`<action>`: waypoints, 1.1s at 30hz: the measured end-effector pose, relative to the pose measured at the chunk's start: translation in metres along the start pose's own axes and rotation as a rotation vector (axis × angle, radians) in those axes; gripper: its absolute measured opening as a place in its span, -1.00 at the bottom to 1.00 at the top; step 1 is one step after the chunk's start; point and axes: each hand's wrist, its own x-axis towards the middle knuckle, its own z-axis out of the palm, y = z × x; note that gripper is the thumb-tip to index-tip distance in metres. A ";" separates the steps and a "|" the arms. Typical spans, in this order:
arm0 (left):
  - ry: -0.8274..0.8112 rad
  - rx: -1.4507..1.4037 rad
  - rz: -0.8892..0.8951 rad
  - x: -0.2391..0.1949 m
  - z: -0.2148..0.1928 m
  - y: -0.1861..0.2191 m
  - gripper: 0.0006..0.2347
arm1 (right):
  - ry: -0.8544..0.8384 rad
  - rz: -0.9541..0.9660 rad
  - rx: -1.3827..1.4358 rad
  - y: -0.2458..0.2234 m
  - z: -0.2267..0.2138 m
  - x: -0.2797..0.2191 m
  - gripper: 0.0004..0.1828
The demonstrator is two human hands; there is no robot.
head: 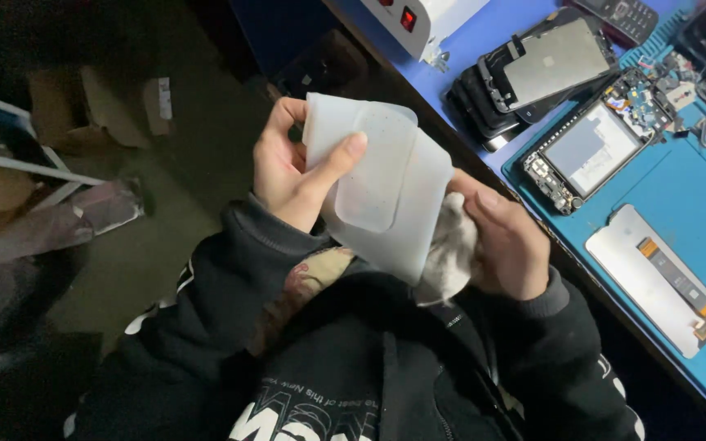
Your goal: Cleaning a replacement smartphone screen with a cloth and solvent before installation.
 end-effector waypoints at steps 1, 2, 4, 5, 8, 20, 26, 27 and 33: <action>0.004 0.001 -0.001 -0.002 0.001 -0.003 -0.64 | -0.002 0.003 0.000 0.013 -0.009 0.007 -0.40; 0.002 0.079 0.059 -0.003 0.003 -0.005 -0.65 | -0.008 -0.179 -0.225 0.027 -0.018 0.014 -0.44; -0.002 0.155 0.119 -0.004 0.007 -0.005 -0.66 | -0.009 -0.362 -0.450 0.042 -0.032 0.022 -0.47; -0.018 0.119 0.097 -0.004 0.009 -0.002 -0.69 | 0.036 -0.316 -0.396 0.045 -0.036 0.024 -0.51; -0.064 0.062 0.019 -0.002 0.003 -0.012 -0.76 | 0.063 -0.275 -0.330 0.054 -0.050 0.025 -0.56; -0.030 0.387 0.166 -0.011 0.011 -0.021 -0.66 | 0.157 -0.323 -0.488 0.049 -0.027 0.015 -0.66; -0.186 0.736 0.427 -0.024 0.018 0.026 -0.76 | 0.175 -0.508 -0.832 0.049 -0.016 0.016 -0.78; -0.242 0.553 0.266 -0.027 0.021 0.026 -0.74 | 0.152 -0.535 -0.892 0.048 -0.015 0.015 -0.83; -0.199 0.380 0.076 -0.018 0.024 0.020 -0.76 | 0.067 -0.489 -0.862 0.038 -0.010 0.013 -0.81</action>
